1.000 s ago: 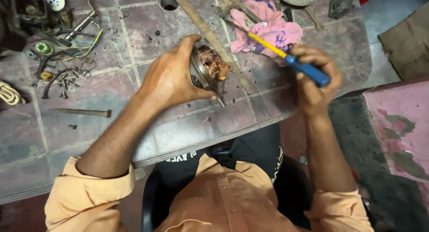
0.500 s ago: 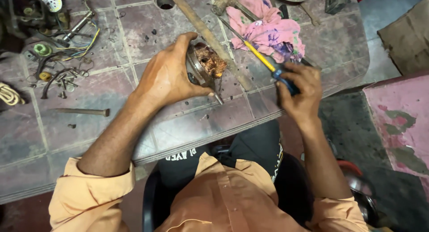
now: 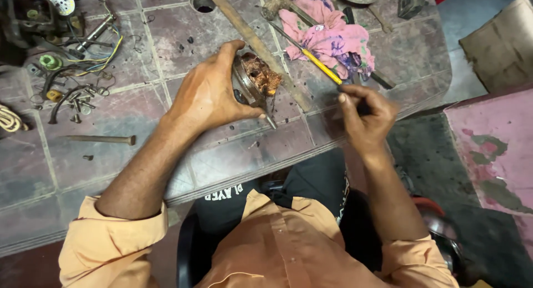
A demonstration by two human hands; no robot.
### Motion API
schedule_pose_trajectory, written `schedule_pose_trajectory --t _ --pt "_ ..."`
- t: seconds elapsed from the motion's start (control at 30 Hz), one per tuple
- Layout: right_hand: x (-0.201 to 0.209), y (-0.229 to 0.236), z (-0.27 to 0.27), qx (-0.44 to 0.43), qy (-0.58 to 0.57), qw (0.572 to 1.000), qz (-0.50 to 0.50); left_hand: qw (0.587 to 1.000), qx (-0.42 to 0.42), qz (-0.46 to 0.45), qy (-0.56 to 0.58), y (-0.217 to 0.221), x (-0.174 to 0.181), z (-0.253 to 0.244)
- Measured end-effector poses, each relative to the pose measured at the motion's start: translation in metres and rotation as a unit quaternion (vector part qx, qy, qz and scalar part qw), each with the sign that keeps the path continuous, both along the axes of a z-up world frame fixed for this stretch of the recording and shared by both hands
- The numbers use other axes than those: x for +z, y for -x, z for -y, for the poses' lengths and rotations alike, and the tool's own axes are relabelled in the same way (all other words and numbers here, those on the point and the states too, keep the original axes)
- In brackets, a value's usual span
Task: Using various tools to disassemble and repair a small electric motor on a workbench.
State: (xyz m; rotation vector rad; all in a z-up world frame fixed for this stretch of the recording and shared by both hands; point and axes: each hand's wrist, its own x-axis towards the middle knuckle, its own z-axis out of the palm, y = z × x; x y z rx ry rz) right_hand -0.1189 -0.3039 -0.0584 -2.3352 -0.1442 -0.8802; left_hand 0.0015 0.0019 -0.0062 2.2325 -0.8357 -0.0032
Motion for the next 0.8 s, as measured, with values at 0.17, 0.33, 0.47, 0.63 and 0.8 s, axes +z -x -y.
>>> schedule_pose_trajectory --t 0.17,0.33,0.47,0.63,0.8 --pt "-0.005 -0.015 -0.024 0.135 -0.379 0.912 -0.078 1.000 -0.005 0.014 0.000 -0.002 -0.002 0.000" --pt "0.012 -0.029 -0.041 0.107 -0.151 0.980 -0.075 1.000 -0.002 0.006 0.003 -0.001 -0.001 0.000" --pt "0.029 -0.051 -0.046 0.058 0.071 0.985 -0.149 1.000 -0.002 0.000 -0.003 -0.001 -0.002 0.001" --pt "0.022 -0.088 -0.040 0.027 0.126 0.955 -0.266 1.000 -0.002 0.017 0.001 -0.001 -0.002 -0.001" --pt "0.027 -0.094 -0.047 0.026 0.129 0.939 -0.319 1.000 -0.006 0.026 0.010 -0.001 -0.004 0.000"
